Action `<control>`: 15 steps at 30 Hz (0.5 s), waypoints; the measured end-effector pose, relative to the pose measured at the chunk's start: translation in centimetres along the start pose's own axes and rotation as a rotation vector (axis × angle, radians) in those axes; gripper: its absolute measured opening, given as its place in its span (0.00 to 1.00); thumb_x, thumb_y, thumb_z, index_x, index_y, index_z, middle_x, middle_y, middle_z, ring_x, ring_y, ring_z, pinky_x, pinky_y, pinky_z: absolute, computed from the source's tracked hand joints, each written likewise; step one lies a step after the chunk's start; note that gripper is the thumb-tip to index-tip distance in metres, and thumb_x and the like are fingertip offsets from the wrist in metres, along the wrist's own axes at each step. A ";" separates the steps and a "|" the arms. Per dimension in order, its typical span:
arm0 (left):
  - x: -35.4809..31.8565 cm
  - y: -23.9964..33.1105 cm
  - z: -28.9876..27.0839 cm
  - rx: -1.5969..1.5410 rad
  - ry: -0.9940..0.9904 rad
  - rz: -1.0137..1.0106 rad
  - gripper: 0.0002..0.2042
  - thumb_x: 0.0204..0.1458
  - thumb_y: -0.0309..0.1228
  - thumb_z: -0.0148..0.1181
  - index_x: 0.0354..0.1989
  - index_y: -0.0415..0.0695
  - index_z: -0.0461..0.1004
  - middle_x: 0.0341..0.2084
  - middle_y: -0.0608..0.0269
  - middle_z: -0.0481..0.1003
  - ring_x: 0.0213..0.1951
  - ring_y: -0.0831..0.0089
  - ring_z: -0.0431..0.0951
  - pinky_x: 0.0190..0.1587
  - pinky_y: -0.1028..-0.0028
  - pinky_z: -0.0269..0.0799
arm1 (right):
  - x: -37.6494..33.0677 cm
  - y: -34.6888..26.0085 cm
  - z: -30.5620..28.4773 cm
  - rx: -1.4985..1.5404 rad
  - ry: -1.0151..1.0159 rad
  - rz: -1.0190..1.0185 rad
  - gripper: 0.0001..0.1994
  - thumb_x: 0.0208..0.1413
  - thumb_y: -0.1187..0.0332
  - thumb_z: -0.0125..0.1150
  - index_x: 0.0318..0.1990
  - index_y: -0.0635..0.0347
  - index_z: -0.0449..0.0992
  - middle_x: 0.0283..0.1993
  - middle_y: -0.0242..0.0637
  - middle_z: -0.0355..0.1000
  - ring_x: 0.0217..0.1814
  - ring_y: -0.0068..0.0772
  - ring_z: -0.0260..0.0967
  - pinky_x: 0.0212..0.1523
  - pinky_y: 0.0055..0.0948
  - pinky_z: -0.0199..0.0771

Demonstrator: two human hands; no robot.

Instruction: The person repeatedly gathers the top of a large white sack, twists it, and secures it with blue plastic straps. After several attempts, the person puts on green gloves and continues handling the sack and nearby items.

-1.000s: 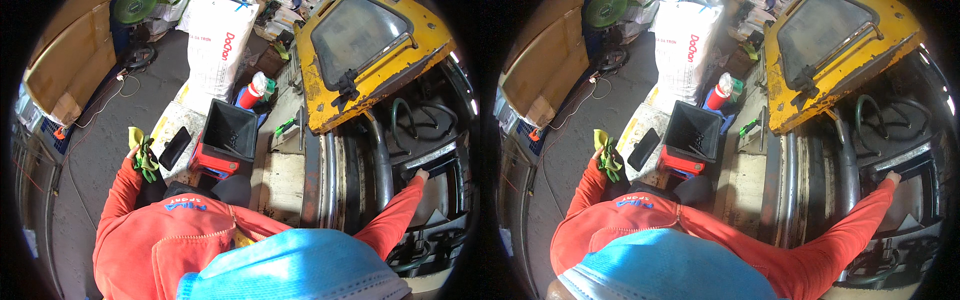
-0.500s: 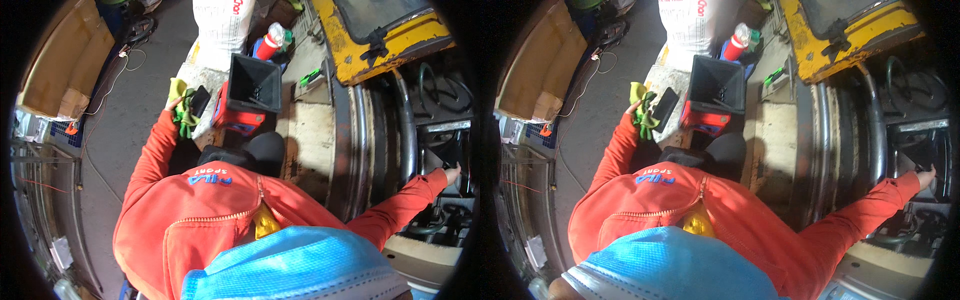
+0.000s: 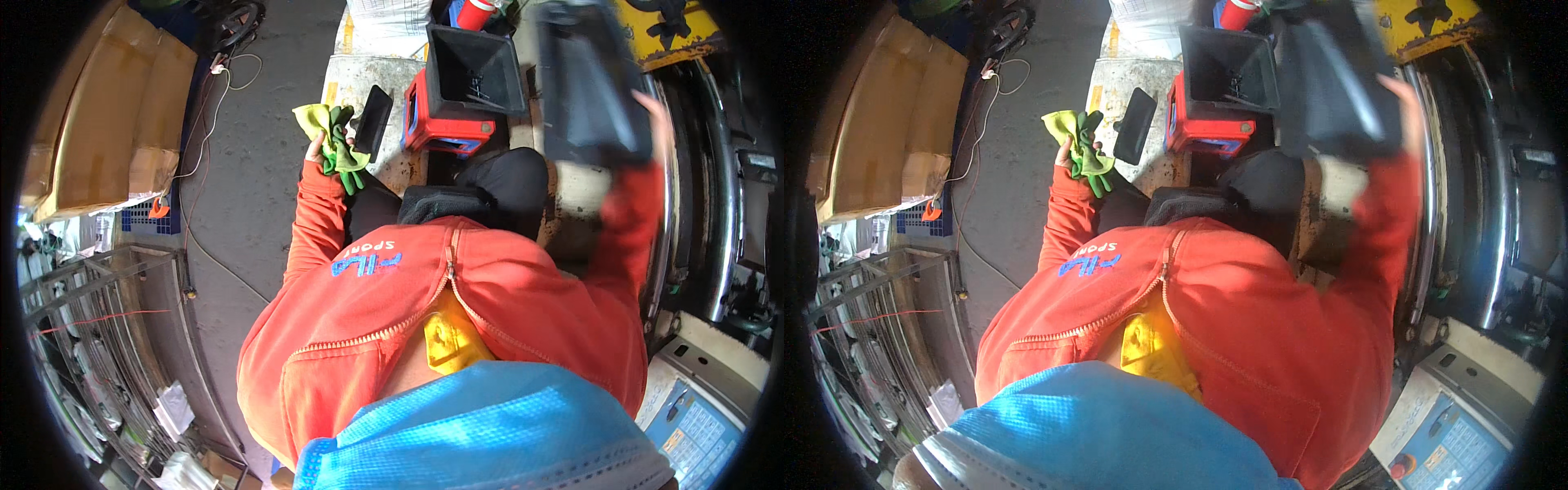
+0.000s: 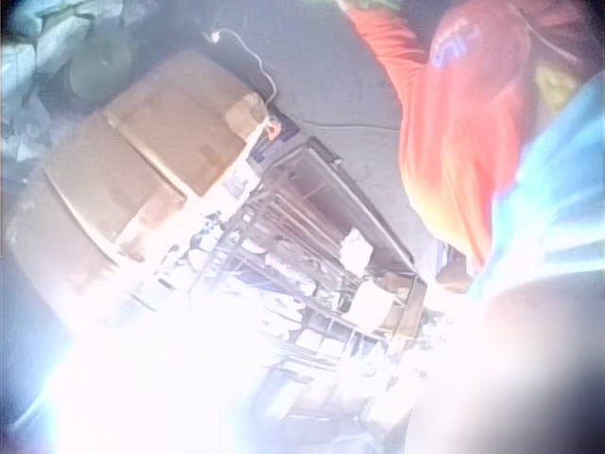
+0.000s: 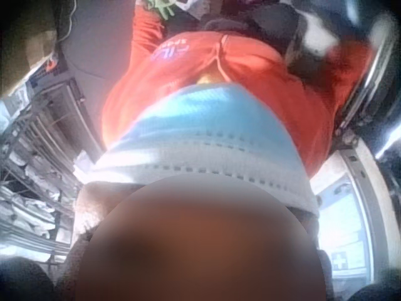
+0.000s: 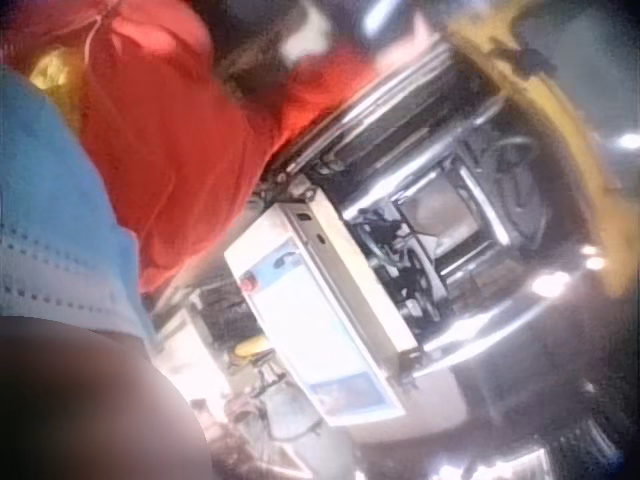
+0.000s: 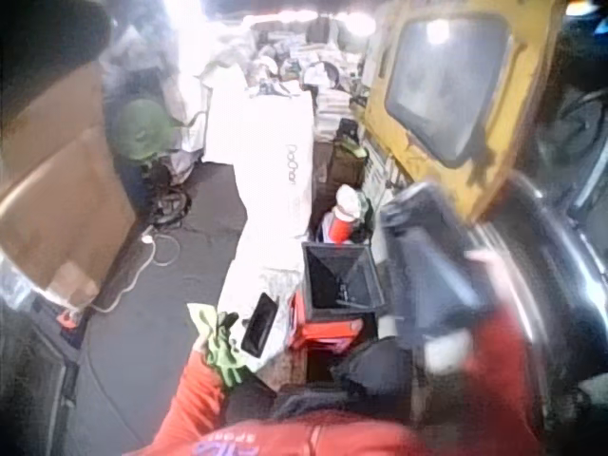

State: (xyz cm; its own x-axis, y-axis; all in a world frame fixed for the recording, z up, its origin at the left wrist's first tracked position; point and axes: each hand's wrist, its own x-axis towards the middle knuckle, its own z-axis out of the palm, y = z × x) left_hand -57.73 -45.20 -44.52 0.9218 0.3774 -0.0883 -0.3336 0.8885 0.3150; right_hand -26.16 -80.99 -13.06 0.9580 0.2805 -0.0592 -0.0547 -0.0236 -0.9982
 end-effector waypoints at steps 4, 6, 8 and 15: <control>0.0 0.0 0.0 -0.025 -0.006 -0.050 0.17 0.52 0.43 0.49 0.43 0.43 0.68 0.35 0.60 0.70 0.36 0.63 0.69 0.37 0.60 0.68 | 9.4 12.8 7.7 0.050 -0.304 0.428 0.14 0.39 0.60 0.59 0.32 0.57 0.73 0.29 0.33 0.71 0.31 0.29 0.68 0.32 0.28 0.68; 0.0 0.0 -0.1 -0.034 -0.049 -0.047 0.18 0.52 0.43 0.49 0.43 0.43 0.68 0.35 0.60 0.70 0.37 0.63 0.69 0.38 0.60 0.68 | 12.5 17.1 10.8 -0.215 -0.310 0.114 0.14 0.41 0.59 0.58 0.31 0.60 0.74 0.29 0.36 0.72 0.29 0.28 0.68 0.34 0.28 0.68; -0.1 -0.1 -0.1 -0.023 -0.037 -0.036 0.19 0.51 0.45 0.49 0.44 0.43 0.68 0.35 0.59 0.70 0.37 0.63 0.68 0.38 0.60 0.68 | 13.5 19.2 12.7 -0.282 -0.335 0.007 0.18 0.44 0.54 0.58 0.35 0.60 0.73 0.27 0.33 0.70 0.26 0.27 0.67 0.31 0.27 0.67; 0.4 -0.2 0.2 -0.023 0.007 0.010 0.19 0.50 0.42 0.52 0.43 0.40 0.68 0.34 0.56 0.72 0.32 0.61 0.70 0.35 0.62 0.70 | 11.3 4.2 12.4 -0.683 0.189 -1.084 0.17 0.42 0.60 0.62 0.37 0.62 0.70 0.37 0.42 0.69 0.43 0.41 0.65 0.45 0.34 0.64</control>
State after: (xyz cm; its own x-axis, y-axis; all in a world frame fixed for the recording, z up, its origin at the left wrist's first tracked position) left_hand -57.25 -45.28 -44.37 0.9172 0.3877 -0.0922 -0.3470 0.8907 0.2937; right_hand -19.07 -66.04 -17.97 0.4510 0.3264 0.8307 0.8699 -0.3688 -0.3274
